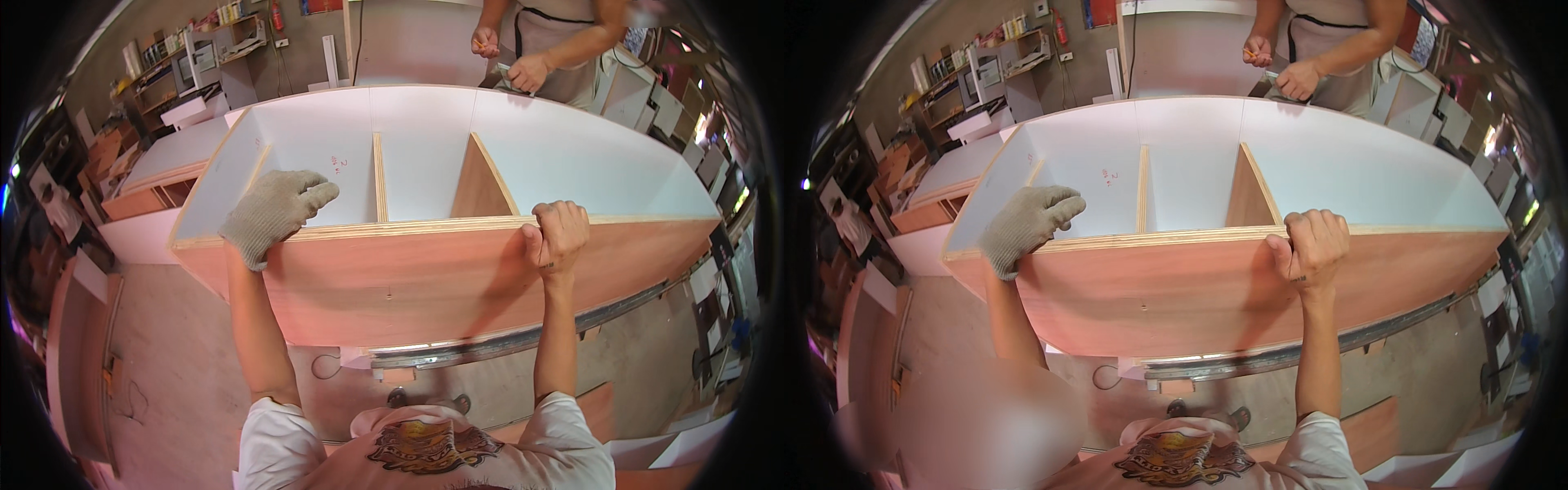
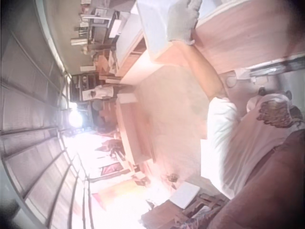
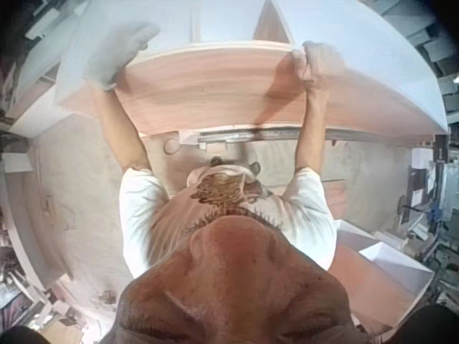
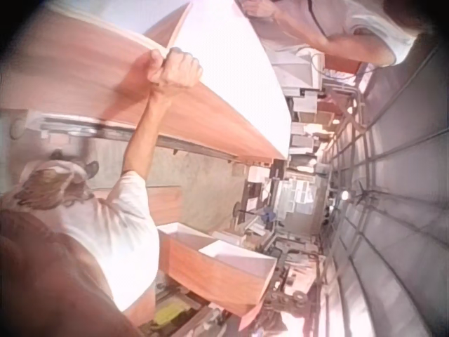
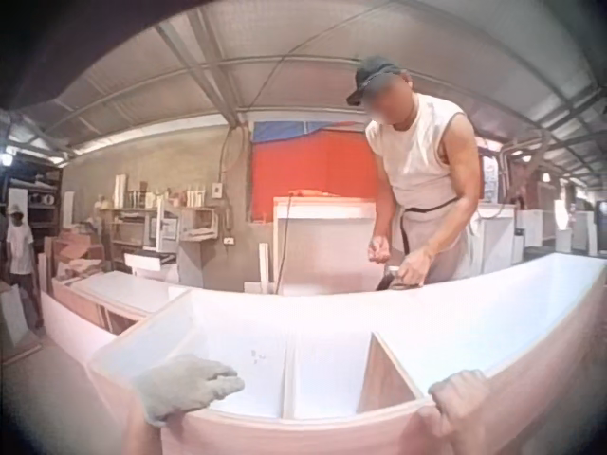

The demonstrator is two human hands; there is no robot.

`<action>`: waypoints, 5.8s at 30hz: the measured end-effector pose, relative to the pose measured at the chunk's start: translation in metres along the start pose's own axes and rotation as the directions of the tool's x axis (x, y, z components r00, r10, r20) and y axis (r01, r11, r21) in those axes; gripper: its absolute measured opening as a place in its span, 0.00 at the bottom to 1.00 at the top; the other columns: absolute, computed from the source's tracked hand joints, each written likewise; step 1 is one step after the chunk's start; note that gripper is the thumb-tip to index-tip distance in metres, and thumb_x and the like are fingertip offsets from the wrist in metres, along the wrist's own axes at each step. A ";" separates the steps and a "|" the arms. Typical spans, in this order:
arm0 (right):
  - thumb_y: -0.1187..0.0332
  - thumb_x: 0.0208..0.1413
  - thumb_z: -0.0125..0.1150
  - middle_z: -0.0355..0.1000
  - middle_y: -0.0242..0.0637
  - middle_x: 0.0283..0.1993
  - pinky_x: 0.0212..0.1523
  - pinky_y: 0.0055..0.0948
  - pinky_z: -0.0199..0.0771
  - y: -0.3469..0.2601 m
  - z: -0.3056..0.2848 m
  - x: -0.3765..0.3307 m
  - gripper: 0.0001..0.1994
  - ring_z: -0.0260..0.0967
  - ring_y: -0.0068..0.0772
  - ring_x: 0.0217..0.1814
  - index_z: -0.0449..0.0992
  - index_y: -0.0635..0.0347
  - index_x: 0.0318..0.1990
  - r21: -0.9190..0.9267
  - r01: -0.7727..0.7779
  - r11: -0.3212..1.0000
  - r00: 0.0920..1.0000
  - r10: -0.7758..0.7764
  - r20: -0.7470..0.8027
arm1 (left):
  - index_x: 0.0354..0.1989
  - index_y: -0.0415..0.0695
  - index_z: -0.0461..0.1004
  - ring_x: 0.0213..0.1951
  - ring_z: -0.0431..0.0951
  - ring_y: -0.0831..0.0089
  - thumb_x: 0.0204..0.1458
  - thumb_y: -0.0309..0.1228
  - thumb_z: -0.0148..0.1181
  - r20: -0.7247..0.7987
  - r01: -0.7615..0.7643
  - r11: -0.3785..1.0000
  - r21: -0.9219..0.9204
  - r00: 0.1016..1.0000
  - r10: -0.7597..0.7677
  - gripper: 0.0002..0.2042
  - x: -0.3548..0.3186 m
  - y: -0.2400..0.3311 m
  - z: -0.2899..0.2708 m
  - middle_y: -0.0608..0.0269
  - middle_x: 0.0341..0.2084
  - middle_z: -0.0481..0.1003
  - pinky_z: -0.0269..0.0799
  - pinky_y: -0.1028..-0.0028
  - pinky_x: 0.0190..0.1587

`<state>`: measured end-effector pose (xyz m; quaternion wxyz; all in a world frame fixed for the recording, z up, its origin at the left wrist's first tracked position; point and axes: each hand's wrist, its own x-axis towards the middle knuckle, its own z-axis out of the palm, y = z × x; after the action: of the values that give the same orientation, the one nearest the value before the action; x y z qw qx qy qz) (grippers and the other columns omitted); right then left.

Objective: The person lifts and positions a large curved wooden cabinet frame with internal dividers, aligning it with assistance from a coworker. They repeatedly adjust the frame's orientation and placement within the workshop.

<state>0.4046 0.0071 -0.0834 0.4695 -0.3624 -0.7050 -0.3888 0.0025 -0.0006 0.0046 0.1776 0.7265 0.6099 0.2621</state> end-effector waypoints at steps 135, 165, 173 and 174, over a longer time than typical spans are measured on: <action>0.39 0.65 0.53 0.57 0.30 0.18 0.28 0.33 0.54 0.003 0.002 0.000 0.28 0.56 0.33 0.21 0.72 0.55 0.24 -0.018 0.009 1.000 0.998 -0.011 -0.067 | 0.49 0.40 0.83 0.28 0.79 0.70 0.58 0.49 0.57 -0.037 0.057 0.998 0.014 0.998 -0.057 0.24 -0.001 0.006 0.002 0.57 0.25 0.79 0.75 0.68 0.37; 0.40 0.65 0.54 0.57 0.30 0.19 0.28 0.34 0.55 0.003 0.000 0.001 0.28 0.58 0.34 0.22 0.72 0.55 0.23 -0.012 0.010 1.000 0.998 -0.011 -0.067 | 0.52 0.34 0.81 0.30 0.79 0.72 0.60 0.47 0.61 -0.030 0.048 0.999 -0.015 0.998 -0.049 0.25 -0.001 0.005 0.003 0.56 0.26 0.80 0.75 0.70 0.36; 0.40 0.64 0.54 0.57 0.30 0.19 0.28 0.34 0.55 0.004 0.001 -0.001 0.28 0.57 0.33 0.22 0.73 0.55 0.24 -0.013 0.001 1.000 0.998 -0.001 -0.058 | 0.51 0.40 0.82 0.28 0.78 0.71 0.59 0.49 0.59 -0.025 0.061 0.998 -0.011 0.998 -0.062 0.25 0.000 0.005 0.004 0.57 0.25 0.79 0.76 0.69 0.37; 0.40 0.65 0.54 0.57 0.30 0.19 0.28 0.34 0.55 0.004 0.001 0.000 0.28 0.57 0.33 0.22 0.73 0.55 0.24 -0.012 0.002 1.000 0.998 -0.003 -0.060 | 0.51 0.40 0.82 0.28 0.78 0.71 0.58 0.49 0.59 -0.028 0.051 0.999 -0.007 0.998 -0.052 0.24 -0.001 0.005 0.003 0.57 0.25 0.79 0.76 0.69 0.37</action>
<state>0.4077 0.0093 -0.0833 0.4877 -0.3526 -0.6888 -0.4042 0.0082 -0.0020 0.0047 0.1782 0.7062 0.6300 0.2694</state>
